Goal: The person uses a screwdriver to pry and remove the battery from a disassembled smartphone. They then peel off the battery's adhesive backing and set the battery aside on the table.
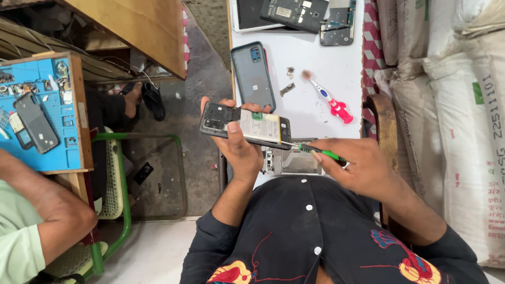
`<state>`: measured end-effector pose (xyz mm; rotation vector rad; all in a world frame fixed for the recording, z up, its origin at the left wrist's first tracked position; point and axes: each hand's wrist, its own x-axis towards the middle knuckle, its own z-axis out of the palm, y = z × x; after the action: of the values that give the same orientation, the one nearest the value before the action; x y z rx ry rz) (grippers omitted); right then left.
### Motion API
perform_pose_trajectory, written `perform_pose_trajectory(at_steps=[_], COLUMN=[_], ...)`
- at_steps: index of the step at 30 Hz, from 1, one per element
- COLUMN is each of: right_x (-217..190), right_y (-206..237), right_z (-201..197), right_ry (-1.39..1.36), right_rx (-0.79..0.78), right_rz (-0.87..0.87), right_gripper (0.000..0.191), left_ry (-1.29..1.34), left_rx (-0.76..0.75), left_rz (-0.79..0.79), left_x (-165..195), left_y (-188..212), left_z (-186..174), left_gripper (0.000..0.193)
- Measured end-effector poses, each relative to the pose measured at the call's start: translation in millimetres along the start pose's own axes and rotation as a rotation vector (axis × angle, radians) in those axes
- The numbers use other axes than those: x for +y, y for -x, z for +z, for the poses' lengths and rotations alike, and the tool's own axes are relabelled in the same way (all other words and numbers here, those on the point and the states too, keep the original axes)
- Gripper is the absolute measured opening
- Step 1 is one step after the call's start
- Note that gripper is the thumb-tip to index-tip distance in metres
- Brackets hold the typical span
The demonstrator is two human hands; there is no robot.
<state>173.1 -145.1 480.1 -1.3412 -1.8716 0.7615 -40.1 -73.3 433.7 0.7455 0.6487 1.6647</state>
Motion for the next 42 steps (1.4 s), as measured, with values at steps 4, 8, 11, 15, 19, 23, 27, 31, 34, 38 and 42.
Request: perform_pose_trajectory(at_steps=[4,8,11,15,19,23,27,31,34,38,42], right_x=[35,54,56,52,33,22,26,27,23,13,2], right_y=[-18,-20,-23,-38,-37,-44,-63,-75,-77,-78,-83], right_z=[-27,-68,-98,-107,-95,-90,-90,-91,-93,-100,-109], right_ry=[-0.113,-0.223,-0.238,-0.157,-0.005,0.080,0.187,0.215,0.210,0.254,0.334], right_rx=[-0.104,-0.138,-0.124,-0.057,0.025,0.084,0.107,0.172,0.216,0.259,0.279], right_rz=[0.088,0.049,0.013,-0.042,-0.089,-0.182,-0.300,-0.448,-0.503,-0.551,-0.601], right_gripper=[0.024,0.024,0.024,0.021,0.021,0.023,0.029,0.031,0.029,0.024,0.021], left_ry=[0.019,0.003,0.022,-0.009,-0.059,-0.142,-0.125,-0.056,-0.021,-0.011,-0.036], left_rx=[0.019,-0.045,-0.074,-0.074,-0.039,-0.053,-0.053,0.002,0.026,0.022,0.026], left_rz=[-0.061,-0.079,-0.112,-0.075,-0.021,0.075,0.079,0.008,-0.032,-0.100,-0.131], left_x=[-15,-28,-34,-36,-29,-23,-21,-20,-17,-5,0], left_y=[-14,-14,-16,-35,-36,-42,-58,-66,-67,-64,-63], left_z=[29,69,95,105,99,99,98,101,106,113,119], left_gripper=[0.086,0.086,0.087,0.086,0.089,0.087,0.089,0.091,0.088,0.082,0.078])
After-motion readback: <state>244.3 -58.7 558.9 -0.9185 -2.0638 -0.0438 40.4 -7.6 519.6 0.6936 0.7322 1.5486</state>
